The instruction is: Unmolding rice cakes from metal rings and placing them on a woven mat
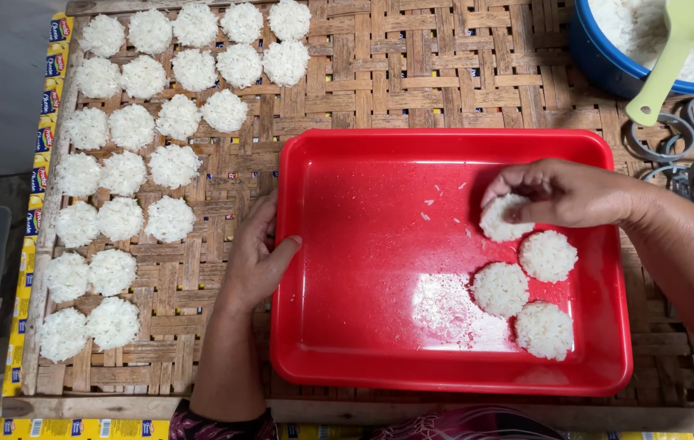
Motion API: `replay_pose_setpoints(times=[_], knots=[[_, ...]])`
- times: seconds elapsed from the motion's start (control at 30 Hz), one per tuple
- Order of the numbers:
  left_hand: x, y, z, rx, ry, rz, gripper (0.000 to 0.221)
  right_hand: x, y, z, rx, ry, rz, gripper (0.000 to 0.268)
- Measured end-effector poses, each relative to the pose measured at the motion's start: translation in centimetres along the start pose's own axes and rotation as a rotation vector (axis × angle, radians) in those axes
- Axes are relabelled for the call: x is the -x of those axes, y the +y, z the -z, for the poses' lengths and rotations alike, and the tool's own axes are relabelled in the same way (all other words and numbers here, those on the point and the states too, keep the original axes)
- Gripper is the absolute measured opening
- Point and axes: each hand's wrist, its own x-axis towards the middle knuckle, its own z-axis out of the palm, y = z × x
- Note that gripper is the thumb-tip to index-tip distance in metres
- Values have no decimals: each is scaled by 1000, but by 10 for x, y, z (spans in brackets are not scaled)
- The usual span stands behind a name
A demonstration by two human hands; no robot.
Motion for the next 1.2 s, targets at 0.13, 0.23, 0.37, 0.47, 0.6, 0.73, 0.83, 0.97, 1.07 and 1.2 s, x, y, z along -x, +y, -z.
replay_pose_setpoints(times=[0.13,0.23,0.37,0.47,0.6,0.73,0.83,0.97,1.07,1.2], knots=[[0,1,0,4,-1,-9,68,-1,-8,-5,-186,75,134,53],[0,-1,0,-31,9,4,67,5,-24,-9,196,168,72,94],[0,2,-1,-8,7,22,68,1,-23,-19,742,272,46,92],[0,2,-1,10,5,17,69,-5,-10,-23,809,334,142,79],[1,-1,0,43,0,-1,69,-4,-15,-21,810,323,82,97],[1,2,-1,78,16,2,70,6,-31,-27,689,420,-14,68],[1,1,-2,60,17,14,75,3,-19,-34,781,463,-65,53],[8,8,-4,41,91,-17,69,2,-20,-35,657,457,-115,63],[28,28,-3,-62,176,-30,70,0,-22,-37,395,428,-154,53],[73,59,-11,-211,240,-85,75,-6,-24,-42,231,289,-178,53]])
